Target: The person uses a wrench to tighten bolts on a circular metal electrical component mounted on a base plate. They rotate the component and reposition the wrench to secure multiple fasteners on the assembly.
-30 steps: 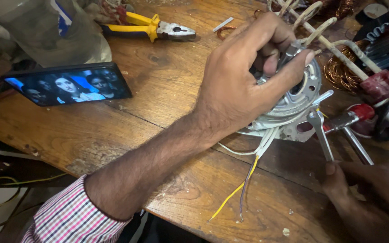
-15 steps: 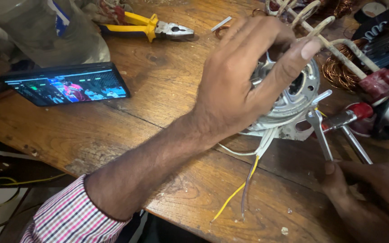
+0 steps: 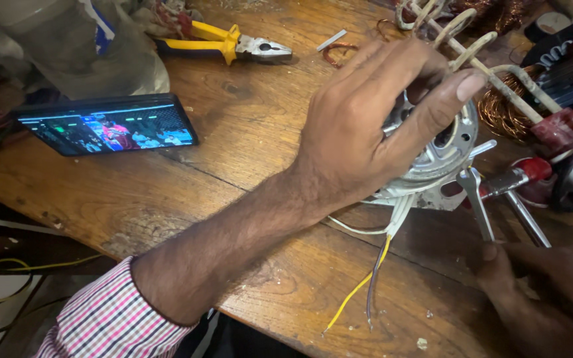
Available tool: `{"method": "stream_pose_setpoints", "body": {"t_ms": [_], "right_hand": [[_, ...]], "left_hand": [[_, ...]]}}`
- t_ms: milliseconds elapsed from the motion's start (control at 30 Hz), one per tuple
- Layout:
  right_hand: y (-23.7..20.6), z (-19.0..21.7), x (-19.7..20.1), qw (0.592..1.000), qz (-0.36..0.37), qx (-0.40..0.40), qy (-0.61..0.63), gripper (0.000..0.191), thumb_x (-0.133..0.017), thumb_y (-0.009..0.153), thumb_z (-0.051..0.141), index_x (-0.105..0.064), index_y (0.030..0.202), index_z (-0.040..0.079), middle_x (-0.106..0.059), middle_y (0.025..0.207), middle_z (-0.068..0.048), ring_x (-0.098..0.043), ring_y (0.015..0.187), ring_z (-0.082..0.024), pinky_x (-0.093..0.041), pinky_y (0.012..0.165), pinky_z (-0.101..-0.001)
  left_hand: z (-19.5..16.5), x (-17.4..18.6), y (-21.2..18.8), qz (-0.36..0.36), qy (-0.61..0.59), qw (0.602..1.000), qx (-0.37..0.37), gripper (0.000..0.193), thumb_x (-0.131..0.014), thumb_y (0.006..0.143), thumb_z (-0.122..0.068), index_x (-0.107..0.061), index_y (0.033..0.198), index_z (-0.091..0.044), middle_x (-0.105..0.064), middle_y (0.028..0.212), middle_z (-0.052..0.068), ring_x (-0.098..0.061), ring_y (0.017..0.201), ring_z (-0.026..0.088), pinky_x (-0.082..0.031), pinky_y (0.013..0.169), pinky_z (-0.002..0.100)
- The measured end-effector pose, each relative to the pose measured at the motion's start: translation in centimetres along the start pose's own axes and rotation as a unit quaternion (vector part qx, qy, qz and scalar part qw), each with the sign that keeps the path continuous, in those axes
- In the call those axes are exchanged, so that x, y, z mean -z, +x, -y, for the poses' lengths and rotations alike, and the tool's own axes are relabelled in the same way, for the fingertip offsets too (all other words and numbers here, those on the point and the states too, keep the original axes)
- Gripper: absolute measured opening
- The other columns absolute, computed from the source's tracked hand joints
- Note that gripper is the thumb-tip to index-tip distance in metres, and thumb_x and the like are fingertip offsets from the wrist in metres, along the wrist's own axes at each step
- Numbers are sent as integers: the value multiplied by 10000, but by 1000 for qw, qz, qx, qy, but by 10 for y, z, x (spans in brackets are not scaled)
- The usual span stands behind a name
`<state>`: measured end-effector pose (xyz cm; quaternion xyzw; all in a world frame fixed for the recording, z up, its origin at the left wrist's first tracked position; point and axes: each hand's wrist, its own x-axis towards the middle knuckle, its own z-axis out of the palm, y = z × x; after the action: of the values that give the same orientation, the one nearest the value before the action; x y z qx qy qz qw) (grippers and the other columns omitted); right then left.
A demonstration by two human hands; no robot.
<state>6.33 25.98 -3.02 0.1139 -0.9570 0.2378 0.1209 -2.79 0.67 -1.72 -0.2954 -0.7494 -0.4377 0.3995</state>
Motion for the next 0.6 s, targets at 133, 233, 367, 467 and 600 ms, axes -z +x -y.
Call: {"method": "stream_pose_setpoints", "body": {"t_ms": [133, 233, 367, 467, 600], "right_hand": [[-2, -8, 0, 1000, 10, 2, -1, 204, -737, 889, 191, -770, 899, -9, -564, 554, -88, -525, 406, -171, -374, 389, -302], [-4, -15, -1, 998, -10, 48, 35, 191, -742, 883, 184, -759, 917, -3, -580, 590, -93, -543, 438, -174, -390, 415, -302], [-5, -28, 1, 992, -19, 95, 83, 182, -749, 876, 175, -743, 941, 5, -601, 639, -100, -567, 482, -178, -411, 450, -302], [-8, -37, 1, 989, -14, 111, 100, 181, -754, 870, 168, -731, 960, 12, -617, 675, -105, -585, 515, -180, -427, 476, -302], [-11, -47, 0, 986, -11, 121, 117, 190, -761, 863, 159, -715, 984, 20, -639, 724, -112, -609, 558, -184, -448, 512, -302]], "left_hand": [[5, -2, -1, -3, -3, 1000, -13, 507, -374, 1188, -527, -644, 1089, -109, -672, 947, 17, -651, 874, 100, -563, 803, 318], [8, -2, 0, -8, -10, 1000, 7, 489, -427, 1171, -530, -666, 1061, -119, -685, 940, 18, -659, 813, 90, -569, 711, 299], [9, 1, 4, -24, -40, 999, 10, 451, -476, 1147, -525, -680, 1062, -132, -706, 909, 14, -696, 788, 69, -563, 651, 258], [6, 4, 6, -25, -23, 999, 9, 437, -506, 1138, -519, -691, 1043, -134, -714, 881, 17, -709, 765, 70, -554, 629, 250], [-2, 5, 5, 6, 29, 998, 50, 454, -617, 1034, -519, -720, 917, -93, -719, 765, 45, -669, 614, 85, -500, 519, 285]]}}
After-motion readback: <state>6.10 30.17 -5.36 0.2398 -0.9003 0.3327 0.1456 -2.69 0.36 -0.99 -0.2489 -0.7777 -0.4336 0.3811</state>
